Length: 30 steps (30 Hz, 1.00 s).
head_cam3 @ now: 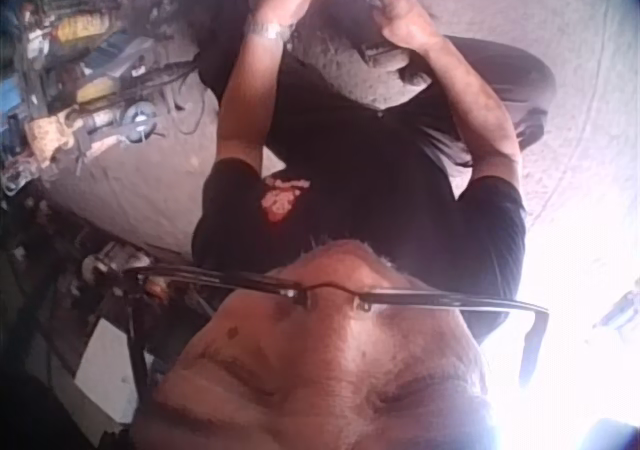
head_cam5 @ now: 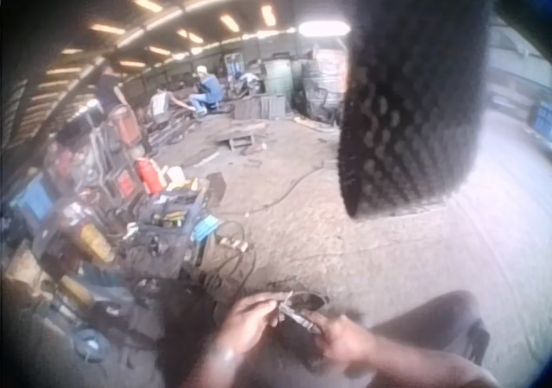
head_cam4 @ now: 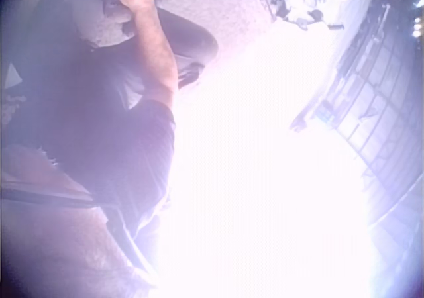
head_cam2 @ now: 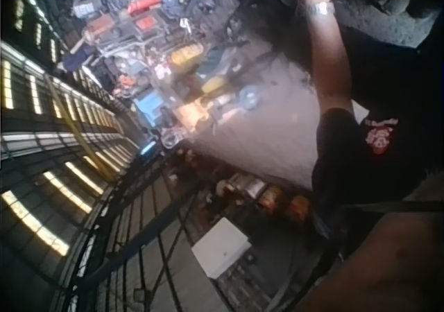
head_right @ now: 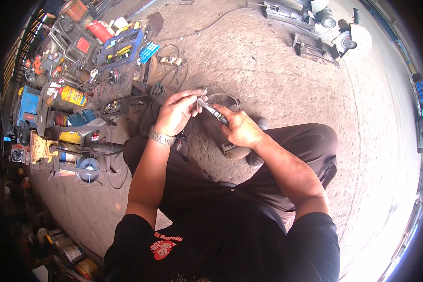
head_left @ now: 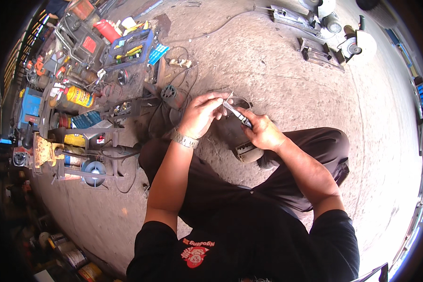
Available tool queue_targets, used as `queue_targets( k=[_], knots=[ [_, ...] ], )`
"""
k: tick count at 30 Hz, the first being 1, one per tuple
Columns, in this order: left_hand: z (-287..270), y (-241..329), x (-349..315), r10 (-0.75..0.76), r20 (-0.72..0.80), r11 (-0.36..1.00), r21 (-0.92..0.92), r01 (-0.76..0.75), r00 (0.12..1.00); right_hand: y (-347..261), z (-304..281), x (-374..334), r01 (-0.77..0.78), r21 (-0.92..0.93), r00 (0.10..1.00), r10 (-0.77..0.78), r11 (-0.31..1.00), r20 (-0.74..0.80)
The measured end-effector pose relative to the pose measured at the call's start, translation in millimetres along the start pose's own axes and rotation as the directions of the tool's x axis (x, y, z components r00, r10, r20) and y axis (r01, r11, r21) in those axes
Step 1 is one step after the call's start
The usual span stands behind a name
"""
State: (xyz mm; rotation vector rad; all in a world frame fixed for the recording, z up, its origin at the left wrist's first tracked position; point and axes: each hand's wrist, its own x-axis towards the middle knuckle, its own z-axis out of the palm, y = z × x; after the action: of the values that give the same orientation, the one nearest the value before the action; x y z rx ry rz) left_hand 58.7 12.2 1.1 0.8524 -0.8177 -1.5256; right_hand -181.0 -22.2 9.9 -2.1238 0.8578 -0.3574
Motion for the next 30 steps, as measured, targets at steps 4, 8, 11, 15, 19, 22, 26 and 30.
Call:
queue_targets(
  k=[4, 8, 11, 15, 19, 22, 26, 30],
  knots=[
    [1, 6, -1, -0.096, 0.007, 0.993, -0.065, 0.096, 0.995, -4, -2, -1, -0.015, 0.004, 0.999, 0.015, 1.0, 0.039],
    [-4, 15, 2, -0.155, -0.083, 0.976, 0.142, 0.166, 0.984, -10, -7, -3, -0.011, -0.094, 0.992, 0.023, 0.996, 0.127],
    [0, 18, 2, -0.203, -0.103, 0.962, 0.163, 0.217, 0.974, -6, -8, -2, -0.048, -0.13, 0.983, 0.07, 0.99, 0.169],
    [-1, 14, 2, -0.224, -0.124, 0.945, 0.217, 0.247, 0.967, 2, -3, -2, 0.064, -0.111, 0.991, -0.05, 0.992, 0.123],
    [-3, 11, 2, -0.223, -0.109, 0.948, 0.206, 0.241, 0.969, 0, -3, -3, 0.041, -0.14, 0.991, -0.022, 0.989, 0.132],
    [-2, 11, 2, -0.218, -0.106, 0.954, 0.185, 0.235, 0.97, -8, -7, -3, 0.001, -0.162, 0.988, 0.024, 0.987, 0.154],
    [-2, 12, 3, -0.23, -0.116, 0.951, 0.184, 0.249, 0.966, -2, -4, -3, 0.024, -0.144, 0.991, -0.004, 0.989, 0.135],
    [-5, 9, 4, -0.229, -0.117, 0.953, 0.176, 0.247, 0.966, 2, -2, -4, 0.063, -0.156, 0.992, -0.045, 0.986, 0.115]
  ],
)
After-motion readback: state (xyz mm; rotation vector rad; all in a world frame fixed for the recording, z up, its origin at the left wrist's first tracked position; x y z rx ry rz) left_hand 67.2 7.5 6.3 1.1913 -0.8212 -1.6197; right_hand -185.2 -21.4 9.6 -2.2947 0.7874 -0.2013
